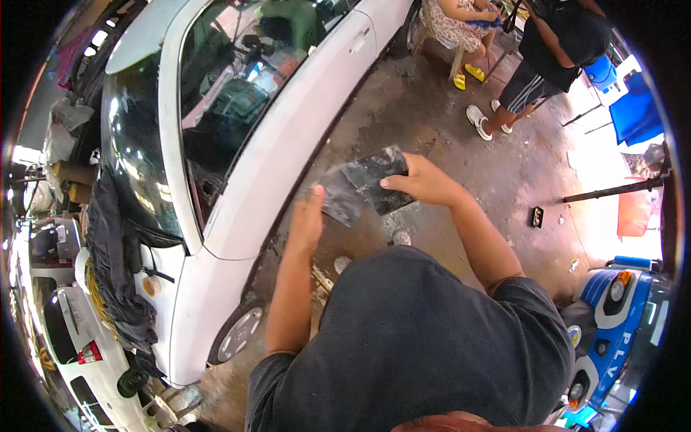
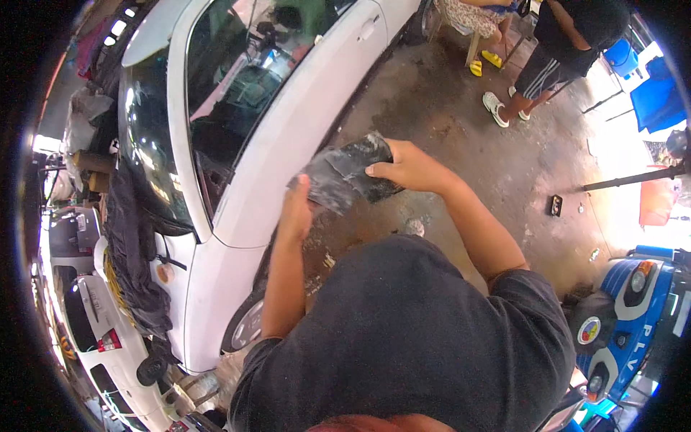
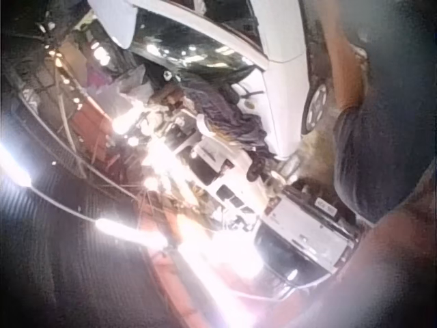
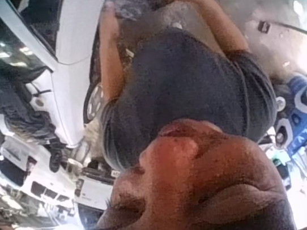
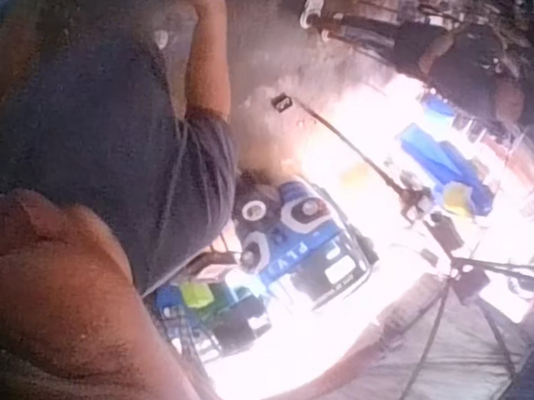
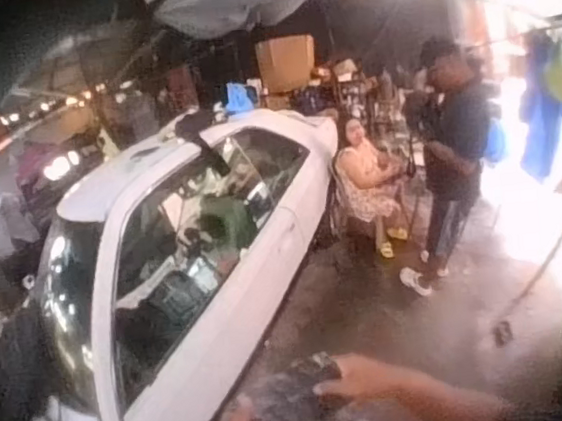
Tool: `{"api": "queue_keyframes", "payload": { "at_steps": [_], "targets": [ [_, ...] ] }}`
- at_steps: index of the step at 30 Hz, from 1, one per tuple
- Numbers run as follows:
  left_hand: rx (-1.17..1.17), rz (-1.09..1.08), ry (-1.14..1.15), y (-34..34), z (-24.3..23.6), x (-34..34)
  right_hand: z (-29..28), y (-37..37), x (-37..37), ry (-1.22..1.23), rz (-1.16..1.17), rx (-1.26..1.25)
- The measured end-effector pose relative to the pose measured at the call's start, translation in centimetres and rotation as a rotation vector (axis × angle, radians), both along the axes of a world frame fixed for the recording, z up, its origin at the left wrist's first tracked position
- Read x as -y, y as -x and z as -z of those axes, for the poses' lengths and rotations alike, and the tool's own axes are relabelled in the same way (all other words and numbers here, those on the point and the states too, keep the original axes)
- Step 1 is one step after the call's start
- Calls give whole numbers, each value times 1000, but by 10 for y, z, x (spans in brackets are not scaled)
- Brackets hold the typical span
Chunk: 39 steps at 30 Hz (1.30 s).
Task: The person rubs two metal plates together by hand and then wipes one of the plates with a cloth while standing in a garage area.
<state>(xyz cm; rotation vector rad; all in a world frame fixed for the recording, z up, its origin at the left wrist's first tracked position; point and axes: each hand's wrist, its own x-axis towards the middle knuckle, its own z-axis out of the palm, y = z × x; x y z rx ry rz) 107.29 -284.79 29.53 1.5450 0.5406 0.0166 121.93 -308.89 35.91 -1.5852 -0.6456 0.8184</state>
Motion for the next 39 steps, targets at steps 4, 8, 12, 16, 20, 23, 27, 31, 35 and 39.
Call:
{"api": "queue_keyframes", "payload": {
  "at_steps": [4, 8, 12, 16, 20, 23, 27, 31, 35, 39],
  "targets": [
    [20, -201, 134, 28, 59, -62, 33, 1, 21, -235, 152, -534],
    [-106, -136, -332, 57, 120, -72, 292, 9, 115, 867, 148, 368],
    [-158, -340, 68, 108, 155, -62, 319, 77, 180, 1167, 183, 476],
    [-96, -440, 390, 115, 163, -49, 284, 64, 165, 550, 439, -74],
    [97, -571, 57, 85, 146, -23, 166, 48, 63, 33, 678, -649],
    [-21, -117, -180, 65, 104, -10, 106, 45, 10, -237, 697, -877],
    [-90, 85, -127, 40, 46, 34, 83, 55, -42, -467, 569, -954],
    [232, -80, 206, 33, 33, 56, 75, 75, -68, -443, 345, -935],
    [176, -456, 629, 38, 23, 31, 77, 71, -64, -427, 187, -977],
    [233, -391, 750, 69, 29, -10, 79, 31, -44, -191, 308, -420]
  ]
}}
